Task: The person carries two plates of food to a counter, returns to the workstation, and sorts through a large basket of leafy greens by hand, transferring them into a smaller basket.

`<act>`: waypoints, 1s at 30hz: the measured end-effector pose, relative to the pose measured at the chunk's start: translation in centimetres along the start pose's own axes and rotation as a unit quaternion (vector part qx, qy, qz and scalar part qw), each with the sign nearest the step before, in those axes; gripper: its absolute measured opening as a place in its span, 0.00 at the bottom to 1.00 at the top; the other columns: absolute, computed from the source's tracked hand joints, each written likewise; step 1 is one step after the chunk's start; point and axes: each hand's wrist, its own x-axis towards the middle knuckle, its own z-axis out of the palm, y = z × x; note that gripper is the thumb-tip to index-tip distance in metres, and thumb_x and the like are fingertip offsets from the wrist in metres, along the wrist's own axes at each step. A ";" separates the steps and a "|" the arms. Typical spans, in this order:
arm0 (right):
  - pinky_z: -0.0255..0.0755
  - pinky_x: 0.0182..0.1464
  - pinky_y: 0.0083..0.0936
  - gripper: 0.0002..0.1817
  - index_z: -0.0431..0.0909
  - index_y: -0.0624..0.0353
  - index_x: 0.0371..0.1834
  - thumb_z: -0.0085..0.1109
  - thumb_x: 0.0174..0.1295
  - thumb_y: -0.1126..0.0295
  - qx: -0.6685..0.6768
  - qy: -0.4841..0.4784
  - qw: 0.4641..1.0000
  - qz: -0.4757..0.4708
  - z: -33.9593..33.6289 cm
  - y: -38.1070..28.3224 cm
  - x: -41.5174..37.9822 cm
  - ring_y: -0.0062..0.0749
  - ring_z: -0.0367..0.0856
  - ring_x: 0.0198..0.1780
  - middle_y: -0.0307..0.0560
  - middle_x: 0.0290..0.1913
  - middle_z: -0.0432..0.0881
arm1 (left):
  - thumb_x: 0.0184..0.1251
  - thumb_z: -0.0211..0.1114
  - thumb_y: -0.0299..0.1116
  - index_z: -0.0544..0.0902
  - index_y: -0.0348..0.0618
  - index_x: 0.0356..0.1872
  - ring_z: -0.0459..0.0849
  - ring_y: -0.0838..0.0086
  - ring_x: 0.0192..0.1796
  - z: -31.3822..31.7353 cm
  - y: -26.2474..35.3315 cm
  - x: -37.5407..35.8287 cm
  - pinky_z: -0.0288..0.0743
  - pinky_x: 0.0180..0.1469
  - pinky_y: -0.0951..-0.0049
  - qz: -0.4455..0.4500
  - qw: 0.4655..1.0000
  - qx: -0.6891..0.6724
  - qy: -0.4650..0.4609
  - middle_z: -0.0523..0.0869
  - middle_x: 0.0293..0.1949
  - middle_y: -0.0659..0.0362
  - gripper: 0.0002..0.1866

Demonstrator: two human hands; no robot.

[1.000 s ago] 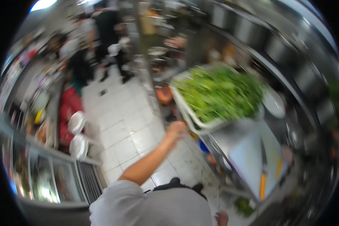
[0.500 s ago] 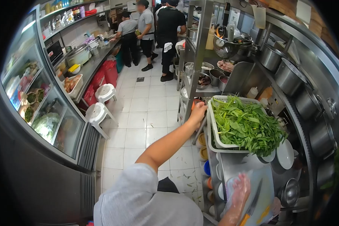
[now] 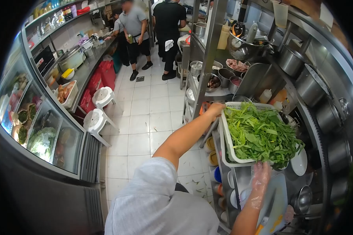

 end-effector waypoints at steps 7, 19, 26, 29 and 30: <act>0.68 0.52 0.32 0.17 0.73 0.67 0.46 0.61 0.60 0.66 -0.141 0.192 0.971 -0.027 0.3 2.5 2.6 0.34 0.73 0.44 0.48 0.41 0.75 | 0.53 0.60 0.30 0.81 0.38 0.36 0.80 0.66 0.29 0.2 -0.7 3.8 0.75 0.30 0.62 -0.016 0.986 0.040 -0.163 0.81 0.31 0.53 0.10; 0.73 0.50 0.40 0.19 0.68 0.60 0.56 0.55 0.60 0.73 0.052 0.149 0.987 -0.039 3.3 -3.7 -3.7 0.36 0.75 0.48 0.49 0.49 0.75 | 0.61 0.49 0.24 0.74 0.35 0.45 0.80 0.71 0.41 3.9 7.7 -8.0 0.75 0.46 0.70 0.101 0.973 -0.008 -0.208 0.80 0.41 0.55 0.12; 0.72 0.52 0.32 0.18 0.68 0.61 0.55 0.56 0.61 0.76 0.114 0.164 0.967 -0.158 -2.2 -1.8 -11.2 0.33 0.75 0.48 0.46 0.48 0.75 | 0.63 0.50 0.23 0.72 0.39 0.47 0.77 0.73 0.46 4.1 6.6 -16.7 0.72 0.51 0.71 0.119 0.967 -0.042 -0.219 0.79 0.45 0.55 0.12; 0.73 0.49 0.28 0.17 0.73 0.62 0.49 0.61 0.57 0.74 0.110 0.170 0.965 -0.166 -4.8 -4.3 -17.1 0.30 0.76 0.46 0.43 0.44 0.78 | 0.64 0.51 0.23 0.68 0.39 0.50 0.74 0.73 0.51 5.4 3.8 -23.1 0.67 0.57 0.70 0.100 0.962 -0.060 -0.249 0.77 0.49 0.54 0.13; 0.73 0.48 0.26 0.16 0.73 0.63 0.48 0.62 0.57 0.74 0.062 0.174 0.967 -0.174 -6.1 -5.3 -18.8 0.28 0.77 0.45 0.42 0.44 0.79 | 0.65 0.51 0.23 0.67 0.38 0.51 0.74 0.72 0.52 6.1 2.4 -25.0 0.67 0.58 0.70 0.105 0.960 -0.058 -0.252 0.76 0.51 0.53 0.14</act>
